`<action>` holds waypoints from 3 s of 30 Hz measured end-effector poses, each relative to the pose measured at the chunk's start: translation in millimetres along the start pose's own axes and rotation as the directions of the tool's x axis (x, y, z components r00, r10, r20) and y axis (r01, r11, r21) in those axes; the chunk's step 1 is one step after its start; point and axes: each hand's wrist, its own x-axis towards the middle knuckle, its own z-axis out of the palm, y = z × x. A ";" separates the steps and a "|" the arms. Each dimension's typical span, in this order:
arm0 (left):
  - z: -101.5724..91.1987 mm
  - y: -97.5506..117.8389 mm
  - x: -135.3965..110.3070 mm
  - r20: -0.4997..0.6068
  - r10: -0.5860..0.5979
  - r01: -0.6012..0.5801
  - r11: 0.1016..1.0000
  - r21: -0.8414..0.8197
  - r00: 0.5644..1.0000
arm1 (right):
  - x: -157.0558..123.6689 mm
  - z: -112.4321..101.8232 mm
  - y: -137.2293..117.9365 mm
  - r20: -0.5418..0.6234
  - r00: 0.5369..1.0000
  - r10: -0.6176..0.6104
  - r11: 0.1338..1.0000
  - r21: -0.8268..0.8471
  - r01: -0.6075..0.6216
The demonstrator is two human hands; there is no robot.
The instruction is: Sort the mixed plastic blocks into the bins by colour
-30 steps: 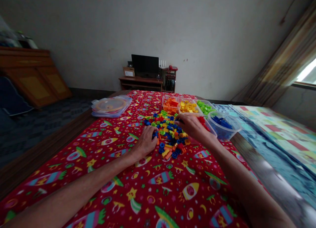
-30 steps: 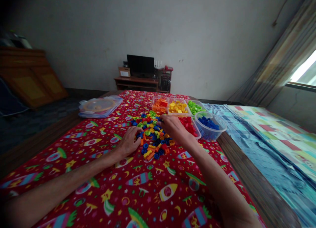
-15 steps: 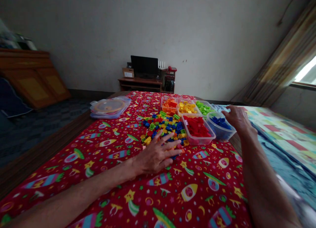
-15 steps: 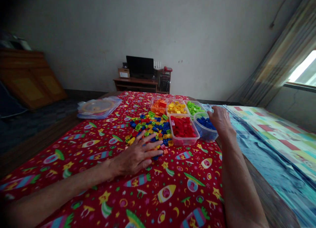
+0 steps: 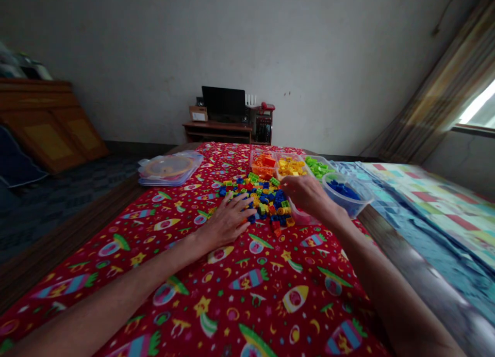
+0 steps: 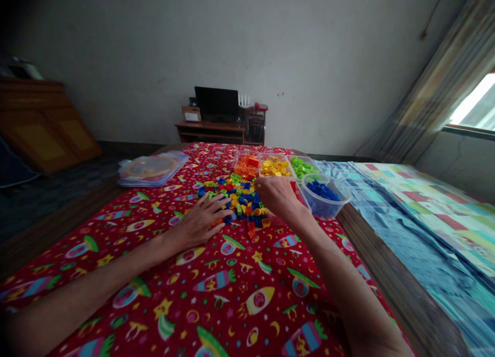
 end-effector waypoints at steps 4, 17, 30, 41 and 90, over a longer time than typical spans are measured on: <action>3.1 -19.2 -0.1 -0.075 -0.080 0.070 0.990 -0.126 0.994 | -0.9 22.6 -23.9 0.135 0.980 -0.145 0.989 0.003 0.146; -14.6 -57.7 5.1 -0.069 -0.298 0.269 0.924 -0.273 0.952 | -9.1 85.0 -57.8 0.159 0.899 -0.408 0.913 0.055 0.404; -4.3 -20.9 5.3 -0.078 -0.241 0.198 0.913 -0.356 0.967 | 2.0 48.4 -23.4 -0.094 0.983 -0.156 0.965 0.197 0.172; -13.7 4.6 20.0 0.212 -0.590 0.389 0.189 -0.901 0.779 | -6.9 55.4 -54.5 -0.054 0.928 -0.368 0.831 0.429 0.355; -20.3 -27.8 8.8 0.088 -0.246 0.262 0.910 -0.322 0.965 | -6.7 53.3 -36.6 0.225 0.945 -0.236 0.972 0.066 0.226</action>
